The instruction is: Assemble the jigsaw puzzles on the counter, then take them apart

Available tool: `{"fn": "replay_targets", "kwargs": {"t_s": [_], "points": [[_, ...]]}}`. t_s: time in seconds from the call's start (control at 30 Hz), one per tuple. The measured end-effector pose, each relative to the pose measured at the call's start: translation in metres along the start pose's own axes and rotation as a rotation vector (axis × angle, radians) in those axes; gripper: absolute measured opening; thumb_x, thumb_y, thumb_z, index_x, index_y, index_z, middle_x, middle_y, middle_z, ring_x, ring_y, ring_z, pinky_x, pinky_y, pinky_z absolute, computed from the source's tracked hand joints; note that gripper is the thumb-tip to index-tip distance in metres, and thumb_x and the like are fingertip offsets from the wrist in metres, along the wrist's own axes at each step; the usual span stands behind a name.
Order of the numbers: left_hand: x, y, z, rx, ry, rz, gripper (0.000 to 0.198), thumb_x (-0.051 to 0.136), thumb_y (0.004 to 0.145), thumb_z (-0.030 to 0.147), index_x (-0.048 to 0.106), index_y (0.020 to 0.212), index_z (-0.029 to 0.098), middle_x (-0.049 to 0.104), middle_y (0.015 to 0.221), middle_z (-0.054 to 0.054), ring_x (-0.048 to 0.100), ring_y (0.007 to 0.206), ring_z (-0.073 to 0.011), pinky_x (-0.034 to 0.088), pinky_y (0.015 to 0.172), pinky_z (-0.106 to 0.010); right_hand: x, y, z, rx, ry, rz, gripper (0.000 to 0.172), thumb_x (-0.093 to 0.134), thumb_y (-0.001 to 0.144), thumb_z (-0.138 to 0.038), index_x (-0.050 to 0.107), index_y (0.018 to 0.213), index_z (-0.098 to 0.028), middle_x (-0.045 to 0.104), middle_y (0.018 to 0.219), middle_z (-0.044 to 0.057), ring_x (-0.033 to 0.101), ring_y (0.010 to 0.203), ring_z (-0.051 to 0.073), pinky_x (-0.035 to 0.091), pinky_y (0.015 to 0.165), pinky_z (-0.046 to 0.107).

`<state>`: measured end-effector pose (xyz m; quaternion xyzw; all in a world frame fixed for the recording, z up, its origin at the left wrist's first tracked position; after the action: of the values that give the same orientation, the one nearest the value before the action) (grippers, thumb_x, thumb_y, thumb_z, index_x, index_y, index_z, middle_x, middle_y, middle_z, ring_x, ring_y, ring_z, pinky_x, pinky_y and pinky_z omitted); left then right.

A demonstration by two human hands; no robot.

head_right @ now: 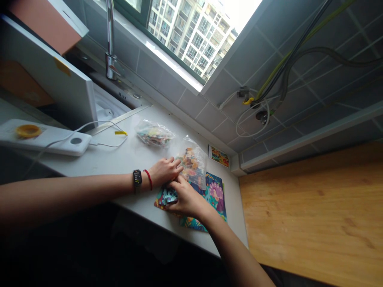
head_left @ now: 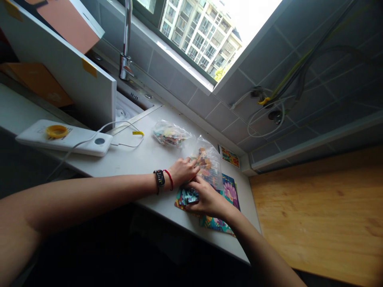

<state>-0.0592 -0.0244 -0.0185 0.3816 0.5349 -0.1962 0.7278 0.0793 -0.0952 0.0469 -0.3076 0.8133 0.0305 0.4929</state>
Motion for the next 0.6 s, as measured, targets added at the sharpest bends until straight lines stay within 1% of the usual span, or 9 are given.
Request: {"fn": "replay_targets", "kwargs": {"t_s": [0.1,0.2,0.27,0.33,0.43,0.53,0.6], "points": [[0.000,0.000,-0.001,-0.001,-0.001,-0.001,0.025,0.046,0.105,0.025,0.068,0.112,0.015,0.068,0.111,-0.017,0.067,0.098,-0.0312,0.055,0.065,-0.036,-0.014,-0.005,0.004,0.015,-0.025,0.025,0.051,0.088,0.071,-0.019,0.070,0.118,-0.021,0.059,0.126,0.009,0.059,0.120,0.026,0.050,0.105,0.038],[0.001,-0.001,-0.002,0.008,0.016,0.016,0.025,0.045,0.105,0.021,0.067,0.115,0.015,0.068,0.112,-0.017,0.068,0.097,-0.0308,0.054,0.063,-0.035,-0.021,-0.013,0.012,0.126,-0.073,0.011,0.054,0.090,0.070,-0.021,0.069,0.119,-0.020,0.059,0.123,0.009,0.061,0.113,0.026,0.051,0.100,0.038],[0.003,-0.001,-0.002,0.008,0.028,0.028,0.025,0.045,0.104,0.019,0.067,0.117,0.015,0.068,0.111,-0.017,0.068,0.098,-0.0309,0.054,0.062,-0.035,-0.018,-0.018,0.017,0.195,-0.082,-0.026,0.057,0.092,0.068,-0.021,0.068,0.120,-0.018,0.059,0.123,0.009,0.062,0.111,0.026,0.051,0.099,0.037],[0.004,0.000,-0.003,0.008,0.032,0.035,0.025,0.045,0.104,0.019,0.066,0.118,0.015,0.068,0.110,-0.017,0.068,0.098,-0.0308,0.053,0.062,-0.034,-0.013,-0.021,0.020,0.232,-0.078,-0.044,0.058,0.091,0.069,-0.021,0.067,0.122,-0.018,0.060,0.122,0.009,0.063,0.111,0.026,0.051,0.099,0.037],[0.004,0.000,-0.002,0.014,0.029,0.030,0.024,0.046,0.104,0.019,0.066,0.117,0.015,0.068,0.111,-0.016,0.068,0.098,-0.0301,0.054,0.063,-0.034,-0.007,-0.021,0.021,0.253,-0.089,-0.040,0.056,0.090,0.070,-0.022,0.066,0.121,-0.019,0.062,0.120,0.009,0.063,0.110,0.027,0.050,0.098,0.038],[0.004,0.000,-0.002,0.010,0.017,0.017,0.023,0.047,0.104,0.019,0.067,0.115,0.016,0.067,0.112,-0.016,0.068,0.098,-0.0299,0.055,0.065,-0.035,-0.007,-0.018,0.021,0.267,-0.117,-0.059,0.055,0.092,0.067,-0.021,0.066,0.116,-0.018,0.064,0.115,0.009,0.063,0.107,0.027,0.050,0.095,0.038],[0.003,-0.001,-0.002,0.001,0.003,0.012,0.024,0.047,0.104,0.018,0.066,0.117,0.016,0.067,0.112,-0.017,0.067,0.099,-0.0298,0.055,0.066,-0.035,-0.009,-0.015,0.021,0.285,-0.117,-0.072,0.056,0.093,0.065,-0.020,0.066,0.114,-0.018,0.065,0.113,0.008,0.063,0.105,0.026,0.050,0.093,0.037]]}}
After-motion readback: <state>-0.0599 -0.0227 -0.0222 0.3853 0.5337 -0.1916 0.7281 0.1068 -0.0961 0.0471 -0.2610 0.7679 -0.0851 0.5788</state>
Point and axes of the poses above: each hand's wrist, its own y-axis towards the middle knuckle, its own x-axis out of the palm, z = x × y, the point moved 1 cm from there along y, towards the middle knuckle
